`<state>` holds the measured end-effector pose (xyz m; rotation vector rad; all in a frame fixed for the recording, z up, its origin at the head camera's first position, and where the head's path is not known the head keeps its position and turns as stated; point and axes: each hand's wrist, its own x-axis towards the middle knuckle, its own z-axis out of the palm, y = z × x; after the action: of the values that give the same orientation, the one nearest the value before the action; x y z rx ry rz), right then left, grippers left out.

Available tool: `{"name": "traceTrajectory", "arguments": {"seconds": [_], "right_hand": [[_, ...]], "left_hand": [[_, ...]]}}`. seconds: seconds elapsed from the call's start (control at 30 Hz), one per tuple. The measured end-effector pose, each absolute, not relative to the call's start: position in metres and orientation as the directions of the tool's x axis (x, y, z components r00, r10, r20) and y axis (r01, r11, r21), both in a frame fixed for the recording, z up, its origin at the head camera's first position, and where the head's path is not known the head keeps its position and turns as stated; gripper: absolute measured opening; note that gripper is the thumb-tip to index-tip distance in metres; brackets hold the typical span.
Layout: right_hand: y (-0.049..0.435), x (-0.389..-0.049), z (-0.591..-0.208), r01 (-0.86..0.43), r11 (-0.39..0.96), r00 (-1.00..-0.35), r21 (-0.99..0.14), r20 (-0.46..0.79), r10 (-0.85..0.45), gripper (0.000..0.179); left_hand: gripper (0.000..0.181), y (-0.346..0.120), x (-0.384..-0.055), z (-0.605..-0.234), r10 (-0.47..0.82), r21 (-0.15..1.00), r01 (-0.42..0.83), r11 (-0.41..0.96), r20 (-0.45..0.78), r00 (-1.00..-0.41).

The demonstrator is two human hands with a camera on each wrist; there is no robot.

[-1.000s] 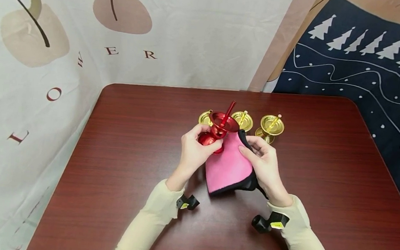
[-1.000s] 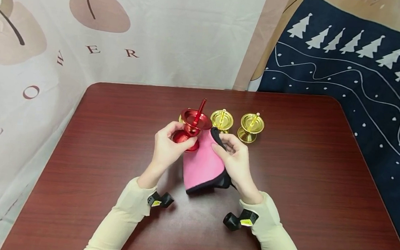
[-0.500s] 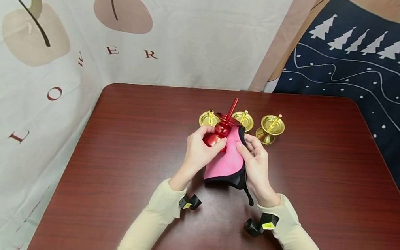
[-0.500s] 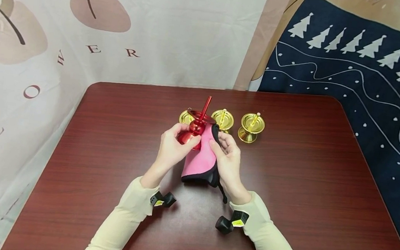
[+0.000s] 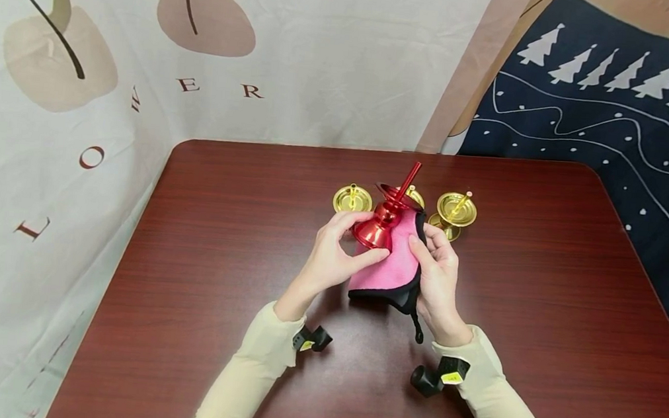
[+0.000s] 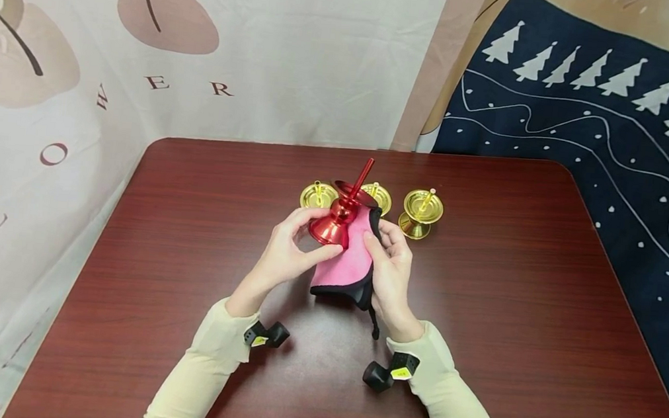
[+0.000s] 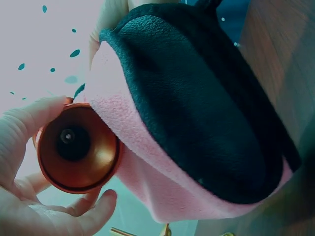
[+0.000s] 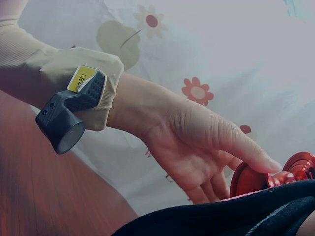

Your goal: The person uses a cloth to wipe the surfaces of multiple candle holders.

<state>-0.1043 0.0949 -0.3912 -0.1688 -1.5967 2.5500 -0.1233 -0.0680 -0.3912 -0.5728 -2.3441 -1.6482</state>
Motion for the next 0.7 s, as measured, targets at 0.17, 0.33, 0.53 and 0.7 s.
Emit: {"name": "traceTrajectory", "arguments": {"seconds": [0.17,0.33,0.53,0.7], "right_hand": [[0.093,-0.102,-0.391,-0.069,-0.476,-0.983,-0.877,-0.023,0.183,0.019],[0.090,-0.101,-0.392,-0.094,-0.510,-0.977,-0.855,-0.019,0.213,0.020],[0.087,-0.099,-0.392,-0.128,-0.541,-0.975,-0.832,0.004,0.224,0.020],[0.087,-0.102,-0.394,-0.199,-0.441,-0.965,-0.875,0.098,0.242,0.023]], "left_hand": [[0.057,-0.066,-0.122,-0.392,0.181,0.920,0.346,0.186,0.314,-0.932],[0.060,-0.061,-0.121,-0.393,0.157,0.966,0.259,-0.015,0.258,-0.953],[0.066,-0.051,-0.118,-0.398,0.019,0.965,0.203,-0.166,0.209,-0.978],[0.065,-0.044,-0.117,-0.401,-0.073,0.935,0.189,-0.301,0.175,-0.982]]}}
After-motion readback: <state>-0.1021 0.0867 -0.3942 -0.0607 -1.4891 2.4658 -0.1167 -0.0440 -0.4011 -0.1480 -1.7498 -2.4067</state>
